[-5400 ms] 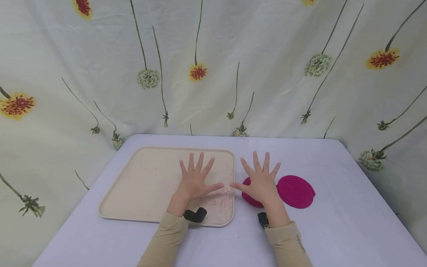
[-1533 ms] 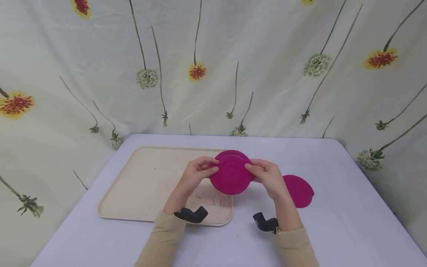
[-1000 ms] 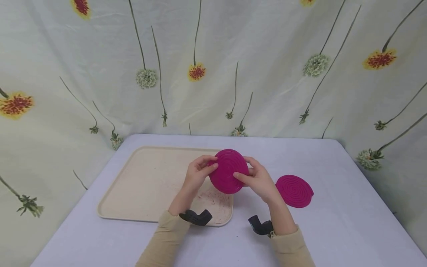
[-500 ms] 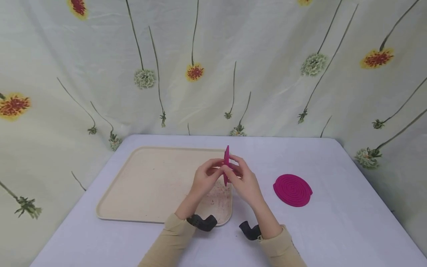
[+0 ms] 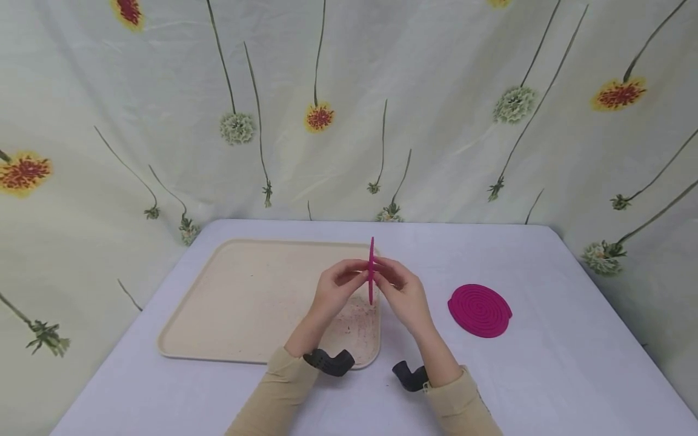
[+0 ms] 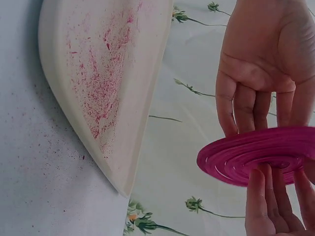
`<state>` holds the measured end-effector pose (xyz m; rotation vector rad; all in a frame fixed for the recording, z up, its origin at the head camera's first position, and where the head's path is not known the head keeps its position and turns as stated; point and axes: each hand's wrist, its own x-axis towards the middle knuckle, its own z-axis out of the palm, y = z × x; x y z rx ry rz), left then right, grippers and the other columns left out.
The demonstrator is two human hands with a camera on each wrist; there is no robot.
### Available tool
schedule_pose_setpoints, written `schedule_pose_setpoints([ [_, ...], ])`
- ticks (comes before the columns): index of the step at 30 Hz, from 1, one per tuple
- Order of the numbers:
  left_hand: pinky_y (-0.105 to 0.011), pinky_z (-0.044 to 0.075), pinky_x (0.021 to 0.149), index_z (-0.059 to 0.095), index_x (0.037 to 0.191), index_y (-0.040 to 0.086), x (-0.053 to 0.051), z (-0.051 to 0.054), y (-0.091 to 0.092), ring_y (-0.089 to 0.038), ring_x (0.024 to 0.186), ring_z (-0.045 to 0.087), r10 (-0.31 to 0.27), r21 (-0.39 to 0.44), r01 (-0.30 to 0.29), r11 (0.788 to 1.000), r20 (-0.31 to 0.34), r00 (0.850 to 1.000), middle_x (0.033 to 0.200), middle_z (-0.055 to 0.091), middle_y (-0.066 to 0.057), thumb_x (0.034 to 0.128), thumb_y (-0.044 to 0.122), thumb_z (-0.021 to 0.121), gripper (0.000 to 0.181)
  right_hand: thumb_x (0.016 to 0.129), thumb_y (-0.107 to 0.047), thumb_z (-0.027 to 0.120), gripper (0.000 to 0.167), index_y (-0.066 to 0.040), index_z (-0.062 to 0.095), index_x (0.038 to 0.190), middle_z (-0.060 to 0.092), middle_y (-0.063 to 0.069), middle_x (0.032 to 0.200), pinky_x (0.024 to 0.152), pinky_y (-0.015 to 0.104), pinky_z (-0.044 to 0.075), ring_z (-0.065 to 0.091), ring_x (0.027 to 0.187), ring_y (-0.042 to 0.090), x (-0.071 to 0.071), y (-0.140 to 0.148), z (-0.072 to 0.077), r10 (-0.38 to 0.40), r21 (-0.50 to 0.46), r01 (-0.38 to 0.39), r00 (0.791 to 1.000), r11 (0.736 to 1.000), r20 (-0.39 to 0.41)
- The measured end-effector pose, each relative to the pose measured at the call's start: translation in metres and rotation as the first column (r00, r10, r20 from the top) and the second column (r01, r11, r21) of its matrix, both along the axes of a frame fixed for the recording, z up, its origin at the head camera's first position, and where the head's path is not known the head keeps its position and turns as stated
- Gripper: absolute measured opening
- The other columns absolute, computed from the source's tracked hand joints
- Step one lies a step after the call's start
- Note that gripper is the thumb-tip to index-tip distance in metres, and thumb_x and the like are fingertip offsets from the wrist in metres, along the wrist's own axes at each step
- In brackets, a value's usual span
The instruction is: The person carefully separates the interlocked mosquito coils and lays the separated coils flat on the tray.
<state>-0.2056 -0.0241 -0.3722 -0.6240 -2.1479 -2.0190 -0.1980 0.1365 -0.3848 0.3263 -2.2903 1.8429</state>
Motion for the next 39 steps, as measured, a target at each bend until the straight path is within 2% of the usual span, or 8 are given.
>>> schedule_pose_setpoints([
  [7,-0.029,0.051,0.087,0.062,0.112,-0.008,0.002,0.001,0.002,-0.034,0.099,0.061,-0.009,0.003,0.009,1.000,0.023,1.000,0.110,0.062,-0.023,0.0904,-0.002,0.058,0.023,0.090,-0.019,0.065,0.038,-0.006,0.059,0.126,0.058,0.011,0.124,0.094,0.039,0.047,0.055,0.112,0.025,-0.002,0.003,-0.001,-0.001,-0.030,0.002,1.000,1.000,0.031],
  [15,-0.026,0.051,0.085,0.062,0.112,-0.007,0.002,0.000,0.004,-0.035,0.096,0.062,-0.001,0.014,0.001,1.000,0.024,1.000,0.111,0.062,-0.022,0.0895,-0.001,0.059,0.023,0.090,-0.014,0.064,0.038,-0.005,0.058,0.126,0.057,0.012,0.125,0.089,0.027,0.049,0.055,0.111,0.025,-0.002,0.004,-0.001,0.016,-0.060,-0.015,0.999,0.998,0.027],
  [19,-0.025,0.052,0.084,0.062,0.112,-0.007,0.003,0.000,0.004,-0.036,0.094,0.061,-0.001,0.015,0.001,1.000,0.018,1.000,0.110,0.062,-0.022,0.0895,-0.001,0.060,0.024,0.089,-0.015,0.065,0.039,-0.005,0.058,0.126,0.057,0.011,0.126,0.086,0.025,0.050,0.055,0.112,0.026,-0.002,0.005,-0.002,0.032,-0.061,-0.031,0.999,0.998,0.027],
  [25,-0.027,0.051,0.085,0.061,0.112,-0.008,0.005,0.003,0.004,-0.035,0.095,0.061,-0.010,-0.016,0.010,1.000,0.005,1.000,0.111,0.062,-0.023,0.0904,0.000,0.059,0.023,0.088,-0.017,0.067,0.041,-0.006,0.058,0.126,0.057,0.011,0.126,0.085,0.027,0.051,0.054,0.112,0.026,-0.003,0.009,-0.002,0.052,-0.034,-0.051,0.999,0.998,0.015],
  [31,-0.025,0.049,0.088,0.060,0.116,-0.007,0.007,0.005,0.003,-0.034,0.098,0.059,-0.029,-0.064,0.028,0.998,-0.007,1.000,0.114,0.061,-0.021,0.0912,0.001,0.058,0.026,0.088,-0.015,0.066,0.041,-0.004,0.056,0.126,0.057,0.013,0.124,0.094,0.038,0.047,0.052,0.116,0.027,-0.004,0.012,-0.002,0.078,-0.031,-0.077,0.997,0.997,0.011],
  [33,-0.024,0.048,0.088,0.060,0.117,-0.007,0.008,0.006,0.003,-0.033,0.098,0.059,-0.027,-0.085,0.024,0.996,-0.025,0.999,0.114,0.062,-0.021,0.0911,0.002,0.058,0.027,0.088,-0.014,0.066,0.040,-0.004,0.056,0.126,0.057,0.013,0.123,0.095,0.041,0.046,0.052,0.116,0.027,-0.005,0.013,-0.002,0.085,-0.038,-0.085,0.996,0.996,0.012],
  [35,-0.025,0.048,0.088,0.060,0.116,-0.007,0.008,0.006,0.004,-0.033,0.098,0.060,-0.016,-0.104,0.010,0.995,-0.055,0.998,0.113,0.062,-0.021,0.0909,0.001,0.058,0.026,0.088,-0.014,0.066,0.040,-0.004,0.056,0.126,0.058,0.014,0.123,0.094,0.039,0.047,0.052,0.116,0.027,-0.005,0.014,-0.001,0.094,-0.045,-0.093,0.996,0.995,0.010],
  [39,-0.034,0.050,0.090,0.062,0.115,-0.005,-0.004,-0.012,0.005,-0.031,0.099,0.062,0.000,-0.110,-0.014,0.994,-0.126,0.992,0.112,0.063,-0.018,0.0900,0.001,0.060,0.026,0.088,-0.013,0.067,0.040,-0.003,0.057,0.125,0.059,0.015,0.121,0.088,0.031,0.050,0.053,0.114,0.027,-0.006,0.015,-0.001,0.099,-0.041,-0.099,0.995,0.994,0.009],
])
